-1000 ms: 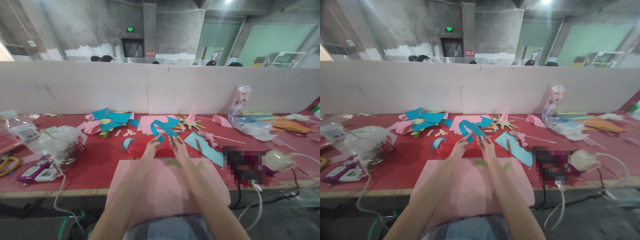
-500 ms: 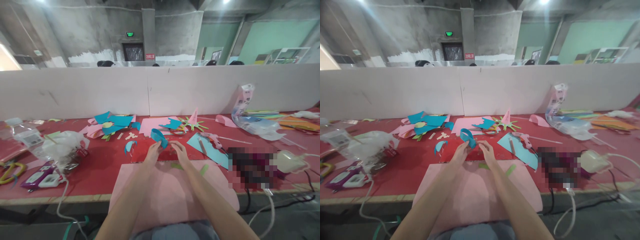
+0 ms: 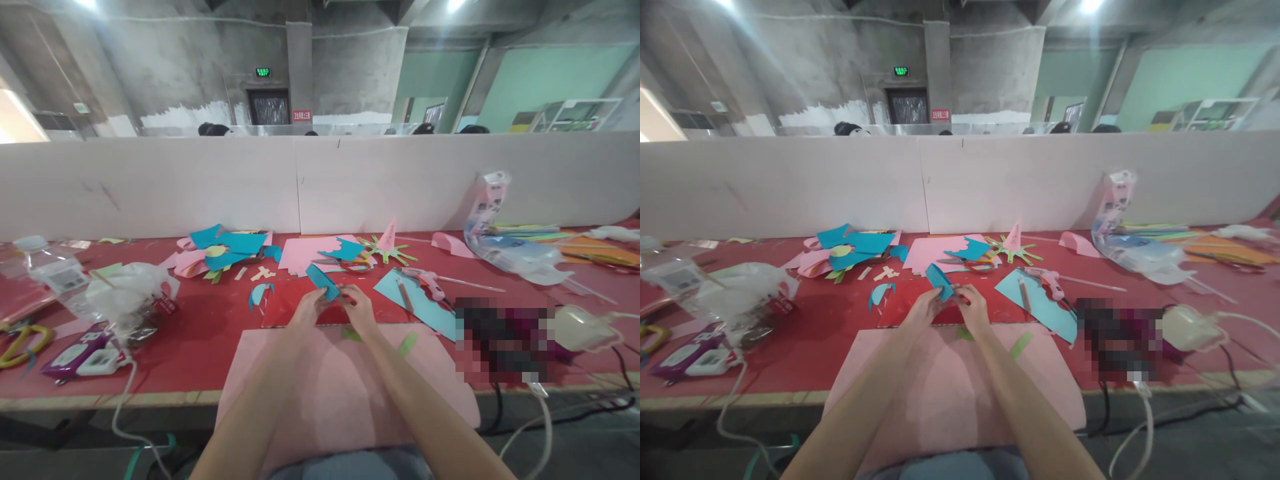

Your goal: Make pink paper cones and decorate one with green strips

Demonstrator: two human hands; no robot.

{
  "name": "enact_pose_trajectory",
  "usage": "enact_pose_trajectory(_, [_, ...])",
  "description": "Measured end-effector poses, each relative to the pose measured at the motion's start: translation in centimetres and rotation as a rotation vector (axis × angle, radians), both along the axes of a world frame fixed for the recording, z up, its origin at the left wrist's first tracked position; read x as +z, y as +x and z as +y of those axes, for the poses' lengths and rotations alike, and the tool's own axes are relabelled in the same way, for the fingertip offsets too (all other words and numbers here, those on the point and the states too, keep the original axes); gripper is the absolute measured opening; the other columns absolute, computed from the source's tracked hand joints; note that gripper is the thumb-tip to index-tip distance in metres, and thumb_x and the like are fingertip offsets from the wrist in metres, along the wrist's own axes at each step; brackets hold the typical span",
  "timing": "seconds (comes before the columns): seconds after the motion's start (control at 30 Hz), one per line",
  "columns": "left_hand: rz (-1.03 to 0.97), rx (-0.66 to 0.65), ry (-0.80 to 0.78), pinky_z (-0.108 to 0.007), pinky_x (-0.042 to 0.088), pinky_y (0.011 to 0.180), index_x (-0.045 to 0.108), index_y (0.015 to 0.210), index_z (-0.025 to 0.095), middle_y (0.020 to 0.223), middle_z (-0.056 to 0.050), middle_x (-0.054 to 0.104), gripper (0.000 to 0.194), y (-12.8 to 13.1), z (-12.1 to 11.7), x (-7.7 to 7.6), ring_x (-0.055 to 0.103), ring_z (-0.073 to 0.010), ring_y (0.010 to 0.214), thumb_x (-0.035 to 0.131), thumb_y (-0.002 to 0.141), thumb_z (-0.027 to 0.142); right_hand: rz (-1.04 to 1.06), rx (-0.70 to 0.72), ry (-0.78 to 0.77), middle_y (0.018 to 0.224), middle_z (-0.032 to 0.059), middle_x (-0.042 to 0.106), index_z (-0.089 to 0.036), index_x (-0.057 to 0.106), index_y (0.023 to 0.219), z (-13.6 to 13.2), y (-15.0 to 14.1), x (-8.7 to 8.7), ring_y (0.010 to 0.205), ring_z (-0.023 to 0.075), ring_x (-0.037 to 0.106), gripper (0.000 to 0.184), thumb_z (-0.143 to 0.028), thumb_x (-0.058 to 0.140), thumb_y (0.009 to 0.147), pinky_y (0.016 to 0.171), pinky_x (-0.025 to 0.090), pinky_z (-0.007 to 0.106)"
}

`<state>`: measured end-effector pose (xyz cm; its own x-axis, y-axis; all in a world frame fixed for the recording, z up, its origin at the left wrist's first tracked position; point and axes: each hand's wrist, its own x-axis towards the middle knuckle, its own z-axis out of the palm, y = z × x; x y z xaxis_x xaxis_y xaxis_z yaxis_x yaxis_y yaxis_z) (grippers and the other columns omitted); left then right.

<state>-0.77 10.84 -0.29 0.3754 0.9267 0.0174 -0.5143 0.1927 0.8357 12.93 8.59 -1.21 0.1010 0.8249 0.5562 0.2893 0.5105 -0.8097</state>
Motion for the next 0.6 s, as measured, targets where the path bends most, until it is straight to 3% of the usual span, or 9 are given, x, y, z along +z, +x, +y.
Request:
enact_pose_trajectory(0.1, [-0.009, 0.08, -0.042, -0.035, 0.045, 0.083, 0.067, 0.084, 0.013, 0.094, -0.01, 0.068, 0.034, 0.1, 0.2, -0.4, 0.061, -0.024, 0.093, 0.069, 0.062, 0.039, -0.02, -0.096, 0.073, 0.102, 0.006, 0.058, -0.023, 0.068, 0.08, -0.1, 0.2, 0.4, 0.096, 0.0186, 0.054, 0.014, -0.03, 0.058, 0.075, 0.081, 0.044, 0.031])
enact_pose_trajectory(0.2, [0.006, 0.204, -0.09, -0.031, 0.047, 0.072, 0.064, 0.071, 0.014, 0.072, -0.005, 0.067, 0.031, 0.2, 0.3, -0.6, 0.062, -0.0172, 0.069, 0.073, 0.056, 0.039, 0.009, -0.161, 0.093, 0.111, 0.0075, 0.056, -0.021, 0.066, 0.08, -0.3, 0.4, 0.8, 0.101, 0.0197, 0.052, 0.016, -0.033, 0.057, 0.076, 0.083, 0.044, 0.032])
enact_pose_trajectory(0.37, [0.115, 0.367, 0.005, -0.021, 0.035, 0.047, 0.05, 0.046, 0.015, 0.04, 0.005, 0.046, 0.039, 0.0, 0.7, -0.7, 0.043, -0.0064, 0.041, 0.074, 0.051, 0.044, 0.132, -0.037, -0.121, 0.084, 0.0043, 0.063, -0.021, 0.062, 0.09, -0.5, 0.2, 1.0, 0.065, 0.0148, 0.058, 0.023, -0.037, 0.054, 0.076, 0.054, 0.048, 0.026])
enact_pose_trajectory(0.5, [0.199, 0.418, 0.05, -0.019, 0.034, 0.047, 0.05, 0.049, 0.014, 0.043, 0.004, 0.048, 0.04, -0.4, 1.1, -0.9, 0.044, -0.0057, 0.044, 0.073, 0.051, 0.047, 0.247, 0.03, -0.202, 0.074, 0.0015, 0.064, -0.021, 0.056, 0.099, -0.4, 0.0, 1.0, 0.05, 0.0123, 0.055, 0.034, -0.041, 0.059, 0.072, 0.045, 0.045, 0.024])
enact_pose_trajectory(0.6, [0.212, 0.422, 0.025, -0.018, 0.035, 0.049, 0.054, 0.054, 0.014, 0.048, 0.003, 0.052, 0.039, -0.6, 1.1, -0.9, 0.047, -0.0063, 0.047, 0.072, 0.052, 0.048, 0.357, 0.063, -0.273, 0.066, -0.0001, 0.062, -0.019, 0.056, 0.092, -0.2, 0.1, 1.0, 0.048, 0.0123, 0.055, 0.036, -0.045, 0.063, 0.067, 0.044, 0.046, 0.024])
